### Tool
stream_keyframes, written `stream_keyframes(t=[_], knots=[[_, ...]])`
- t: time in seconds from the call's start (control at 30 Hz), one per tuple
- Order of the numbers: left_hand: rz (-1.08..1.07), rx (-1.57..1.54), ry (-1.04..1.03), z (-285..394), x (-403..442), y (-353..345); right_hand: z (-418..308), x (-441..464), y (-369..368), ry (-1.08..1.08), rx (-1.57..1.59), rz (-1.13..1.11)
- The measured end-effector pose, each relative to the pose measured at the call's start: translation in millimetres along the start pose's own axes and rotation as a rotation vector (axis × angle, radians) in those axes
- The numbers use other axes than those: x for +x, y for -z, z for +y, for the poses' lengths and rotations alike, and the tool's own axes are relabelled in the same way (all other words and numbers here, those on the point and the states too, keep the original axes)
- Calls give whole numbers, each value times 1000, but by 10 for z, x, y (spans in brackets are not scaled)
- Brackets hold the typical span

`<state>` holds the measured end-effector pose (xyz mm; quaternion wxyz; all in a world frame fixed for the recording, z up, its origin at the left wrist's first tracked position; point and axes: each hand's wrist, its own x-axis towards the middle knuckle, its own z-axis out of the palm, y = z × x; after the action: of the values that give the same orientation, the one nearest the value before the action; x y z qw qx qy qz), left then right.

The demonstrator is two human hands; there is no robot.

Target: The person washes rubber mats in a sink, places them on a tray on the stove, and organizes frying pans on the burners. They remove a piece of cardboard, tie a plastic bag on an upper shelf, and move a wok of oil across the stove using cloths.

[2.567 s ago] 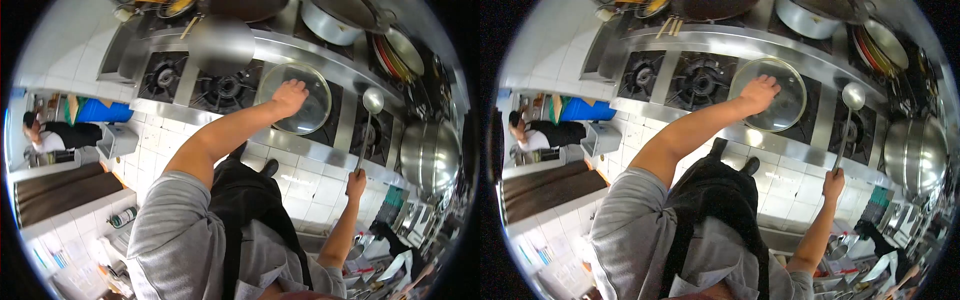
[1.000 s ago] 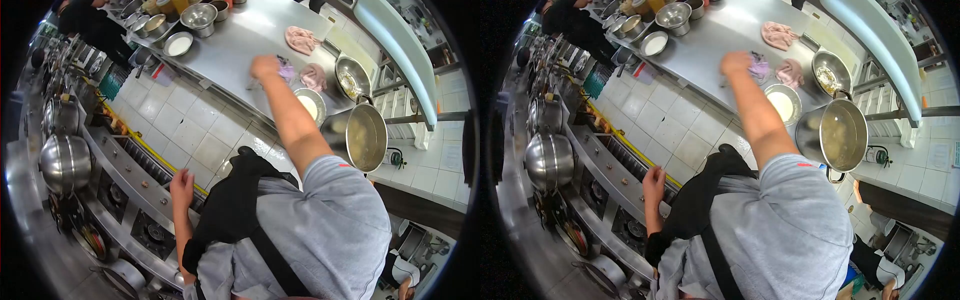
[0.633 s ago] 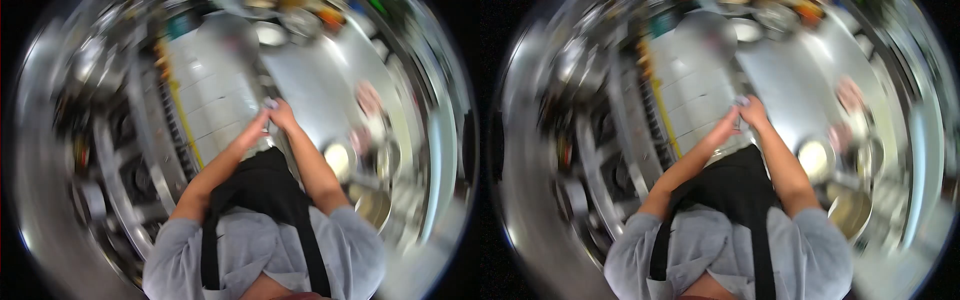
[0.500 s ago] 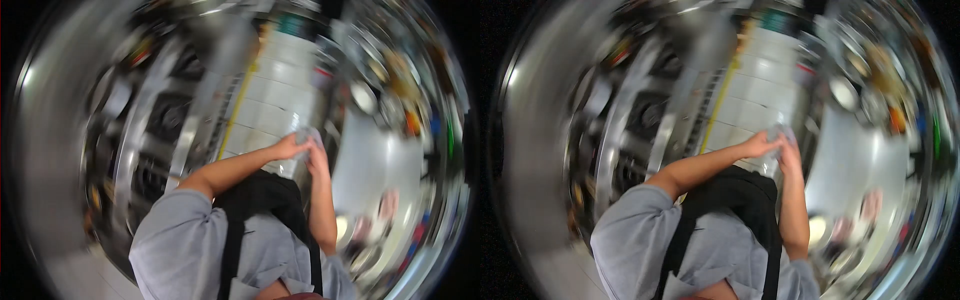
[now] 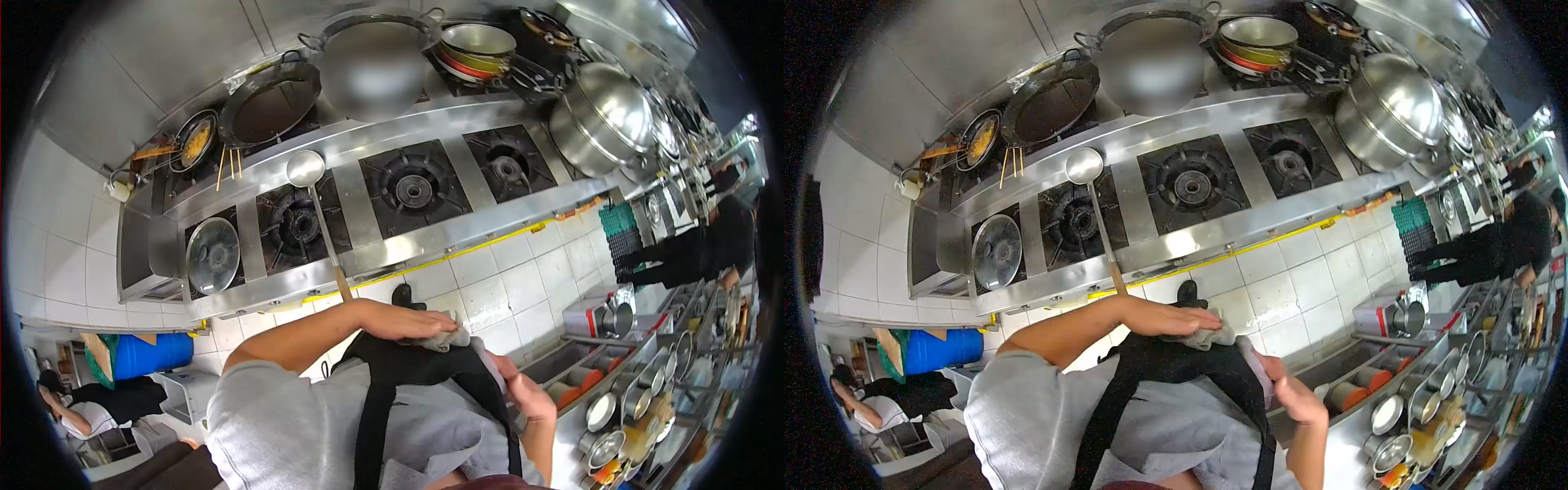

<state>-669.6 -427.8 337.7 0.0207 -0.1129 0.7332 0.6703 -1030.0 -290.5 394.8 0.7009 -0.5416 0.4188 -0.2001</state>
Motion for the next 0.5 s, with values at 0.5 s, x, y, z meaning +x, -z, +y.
stream_keyframes(t=[0.5], knots=[[612,-192,40,-418,-905,969,-623,2935,958,-126,-169,-179]])
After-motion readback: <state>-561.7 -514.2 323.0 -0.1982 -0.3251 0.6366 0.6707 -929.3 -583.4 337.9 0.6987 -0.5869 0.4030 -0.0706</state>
